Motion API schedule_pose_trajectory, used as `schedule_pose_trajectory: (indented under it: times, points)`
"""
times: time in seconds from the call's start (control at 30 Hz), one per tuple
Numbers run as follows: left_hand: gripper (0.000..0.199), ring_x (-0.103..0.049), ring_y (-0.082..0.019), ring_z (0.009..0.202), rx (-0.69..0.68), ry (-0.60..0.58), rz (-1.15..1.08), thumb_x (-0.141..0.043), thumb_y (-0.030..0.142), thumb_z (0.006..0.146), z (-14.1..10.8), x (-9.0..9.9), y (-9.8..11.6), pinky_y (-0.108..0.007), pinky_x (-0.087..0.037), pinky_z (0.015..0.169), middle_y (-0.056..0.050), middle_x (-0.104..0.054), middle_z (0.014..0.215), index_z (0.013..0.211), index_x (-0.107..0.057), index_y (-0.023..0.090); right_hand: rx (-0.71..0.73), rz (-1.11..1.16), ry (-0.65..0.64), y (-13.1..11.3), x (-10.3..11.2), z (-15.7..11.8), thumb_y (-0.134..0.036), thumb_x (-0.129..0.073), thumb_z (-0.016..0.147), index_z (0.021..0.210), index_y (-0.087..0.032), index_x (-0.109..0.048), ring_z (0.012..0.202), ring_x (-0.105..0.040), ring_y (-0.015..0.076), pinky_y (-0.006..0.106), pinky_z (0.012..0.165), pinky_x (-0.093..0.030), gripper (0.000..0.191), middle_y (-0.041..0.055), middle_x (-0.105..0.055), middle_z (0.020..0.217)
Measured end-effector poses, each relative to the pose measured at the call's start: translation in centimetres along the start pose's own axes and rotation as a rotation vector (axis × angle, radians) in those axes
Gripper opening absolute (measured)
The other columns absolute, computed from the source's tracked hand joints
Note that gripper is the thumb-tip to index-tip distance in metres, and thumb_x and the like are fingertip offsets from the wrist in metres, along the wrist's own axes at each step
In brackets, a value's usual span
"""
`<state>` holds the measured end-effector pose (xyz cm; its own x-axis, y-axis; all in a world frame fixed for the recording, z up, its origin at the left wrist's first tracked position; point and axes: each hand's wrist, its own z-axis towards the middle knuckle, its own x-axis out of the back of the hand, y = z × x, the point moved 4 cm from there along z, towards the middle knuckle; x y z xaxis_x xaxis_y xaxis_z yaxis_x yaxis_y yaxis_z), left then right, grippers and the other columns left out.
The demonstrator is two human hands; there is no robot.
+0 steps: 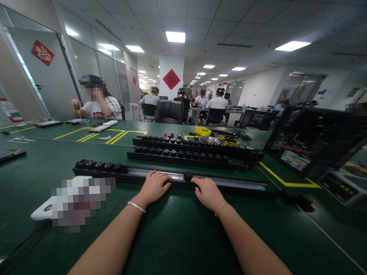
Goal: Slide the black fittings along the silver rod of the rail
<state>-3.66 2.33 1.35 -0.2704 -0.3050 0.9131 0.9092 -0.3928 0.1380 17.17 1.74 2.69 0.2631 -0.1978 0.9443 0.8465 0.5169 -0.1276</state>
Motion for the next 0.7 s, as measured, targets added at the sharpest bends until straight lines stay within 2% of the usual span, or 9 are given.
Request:
schedule_pose_trajectory:
  times: [0.33,0.53,0.7]
  points:
    - [0.026,-0.057,-0.019,0.099,-0.003,0.011,-0.004,-0.044,0.038,0.085,-0.01,-0.1,-0.09,-0.044,-0.026,0.102,-0.002,-0.068,0.1,0.103,-0.061,0.029,-0.031,-0.032,-0.04,0.38,0.16,-0.1,-0.018,-0.042,0.083,0.116,-0.024,-0.057,0.094,-0.057,0.0168,0.03,0.088,-0.035,0.037,0.0032,-0.067,0.1]
    - [0.026,-0.057,-0.019,0.098,-0.002,0.004,-0.006,-0.043,0.038,0.085,0.02,-0.1,-0.09,-0.045,-0.026,0.102,-0.001,-0.068,0.1,0.103,-0.061,0.03,-0.031,0.016,-0.036,0.66,0.43,-0.17,-0.016,-0.04,0.083,0.112,-0.021,-0.058,0.094,-0.057,0.0155,0.027,0.088,-0.036,0.035,0.0035,-0.066,0.102]
    - [0.026,-0.057,-0.019,0.099,-0.001,-0.004,-0.002,-0.043,0.038,0.086,0.0,-0.01,0.0,-0.045,-0.026,0.102,-0.001,-0.068,0.1,0.103,-0.061,0.03,-0.044,0.003,-0.042,0.9,0.54,-0.32,-0.019,-0.041,0.083,0.113,-0.023,-0.058,0.093,-0.058,0.0168,0.029,0.089,-0.036,0.034,0.0032,-0.067,0.099]
